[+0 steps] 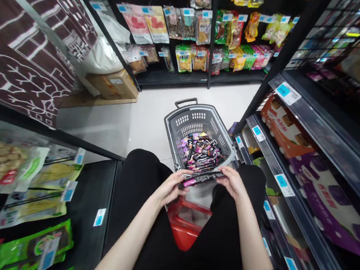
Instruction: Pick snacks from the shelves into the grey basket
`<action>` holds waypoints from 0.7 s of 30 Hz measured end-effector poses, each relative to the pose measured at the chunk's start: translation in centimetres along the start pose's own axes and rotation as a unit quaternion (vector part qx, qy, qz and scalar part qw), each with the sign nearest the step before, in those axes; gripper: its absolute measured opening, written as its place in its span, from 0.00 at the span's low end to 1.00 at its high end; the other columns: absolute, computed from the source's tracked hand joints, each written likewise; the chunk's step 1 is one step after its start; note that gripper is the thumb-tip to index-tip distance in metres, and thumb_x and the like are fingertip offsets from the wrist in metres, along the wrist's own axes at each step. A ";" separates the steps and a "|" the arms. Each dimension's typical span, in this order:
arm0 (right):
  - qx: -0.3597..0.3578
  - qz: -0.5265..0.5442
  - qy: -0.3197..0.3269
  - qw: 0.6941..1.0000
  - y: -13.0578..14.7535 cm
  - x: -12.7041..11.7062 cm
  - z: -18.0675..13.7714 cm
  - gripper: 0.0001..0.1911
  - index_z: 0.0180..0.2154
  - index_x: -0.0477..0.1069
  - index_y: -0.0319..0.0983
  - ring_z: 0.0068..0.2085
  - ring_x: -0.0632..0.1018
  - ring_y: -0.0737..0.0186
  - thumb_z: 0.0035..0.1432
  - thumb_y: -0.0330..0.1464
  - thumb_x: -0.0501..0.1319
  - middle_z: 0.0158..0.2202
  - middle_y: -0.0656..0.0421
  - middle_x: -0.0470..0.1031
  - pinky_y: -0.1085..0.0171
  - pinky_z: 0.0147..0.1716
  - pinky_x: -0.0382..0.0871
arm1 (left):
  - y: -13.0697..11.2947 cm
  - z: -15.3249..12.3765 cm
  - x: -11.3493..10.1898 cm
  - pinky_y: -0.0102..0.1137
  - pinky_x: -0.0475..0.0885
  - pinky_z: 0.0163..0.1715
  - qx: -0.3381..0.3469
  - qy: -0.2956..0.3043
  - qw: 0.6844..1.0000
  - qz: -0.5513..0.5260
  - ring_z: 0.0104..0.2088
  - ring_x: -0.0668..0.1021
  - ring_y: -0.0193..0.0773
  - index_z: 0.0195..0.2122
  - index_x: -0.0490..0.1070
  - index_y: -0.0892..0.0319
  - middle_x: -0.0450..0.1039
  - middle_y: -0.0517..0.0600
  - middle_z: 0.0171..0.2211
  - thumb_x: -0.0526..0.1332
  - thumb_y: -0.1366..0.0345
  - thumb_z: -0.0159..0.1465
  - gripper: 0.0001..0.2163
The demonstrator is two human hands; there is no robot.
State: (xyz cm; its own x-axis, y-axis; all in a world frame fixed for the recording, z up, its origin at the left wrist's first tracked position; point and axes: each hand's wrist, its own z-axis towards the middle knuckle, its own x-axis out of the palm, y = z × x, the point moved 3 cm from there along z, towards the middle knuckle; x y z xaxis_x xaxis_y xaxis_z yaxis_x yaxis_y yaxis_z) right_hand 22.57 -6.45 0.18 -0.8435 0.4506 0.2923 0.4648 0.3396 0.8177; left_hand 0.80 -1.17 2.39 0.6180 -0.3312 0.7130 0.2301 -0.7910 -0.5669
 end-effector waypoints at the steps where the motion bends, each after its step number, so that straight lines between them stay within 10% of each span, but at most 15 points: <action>1: 0.008 0.002 0.008 1.000 0.1 0.0 -0.1 0.14 0.27 0.73 0.36 0.23 0.77 0.61 0.41 0.39 0.68 0.24 0.55 0.76 0.63 0.23 0.73 | -0.3 0.1 -0.5 0.24 0.73 0.24 0.008 -0.039 0.999 -0.015 0.24 0.79 0.34 0.46 0.68 0.66 0.77 0.58 0.32 0.59 0.61 0.60 0.16; 8: -0.048 -0.049 0.013 0.998 0.4 0.2 -0.7 0.20 0.28 0.73 0.35 0.29 0.80 0.56 0.38 0.45 0.69 0.27 0.51 0.79 0.62 0.27 0.75 | -1.2 0.4 -1.4 0.27 0.75 0.28 0.124 -0.152 0.980 0.017 0.28 0.79 0.35 0.44 0.67 0.65 0.77 0.59 0.35 0.56 0.58 0.62 0.16; 15: -0.126 -0.135 -0.090 0.979 0.4 -0.8 -0.2 0.21 0.17 0.65 0.37 0.10 0.57 0.75 0.43 0.47 0.66 0.08 0.69 0.59 0.72 0.10 0.45 | -0.7 0.9 -2.6 0.23 0.65 0.15 0.141 -0.264 0.935 0.191 0.15 0.70 0.29 0.29 0.66 0.63 0.72 0.48 0.18 0.61 0.56 0.54 0.13; 21: -0.191 -0.224 -0.173 0.940 1.3 -1.3 -0.5 0.20 0.17 0.68 0.38 0.17 0.59 0.70 0.44 0.47 0.64 0.11 0.68 0.57 0.69 0.18 0.51 | -0.5 1.0 -2.9 0.23 0.52 0.17 0.157 -0.294 0.890 0.312 0.14 0.59 0.26 0.16 0.60 0.60 0.55 0.38 0.11 0.61 0.59 0.50 0.14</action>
State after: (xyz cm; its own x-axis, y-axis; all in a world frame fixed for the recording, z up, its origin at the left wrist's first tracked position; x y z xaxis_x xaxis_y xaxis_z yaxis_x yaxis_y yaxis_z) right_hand 24.14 -7.00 1.08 -0.7630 0.5970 -0.2479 -0.1014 0.2683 0.9580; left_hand -0.32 0.71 0.14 0.9644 -0.2560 -0.0667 -0.1531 -0.3342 -0.9300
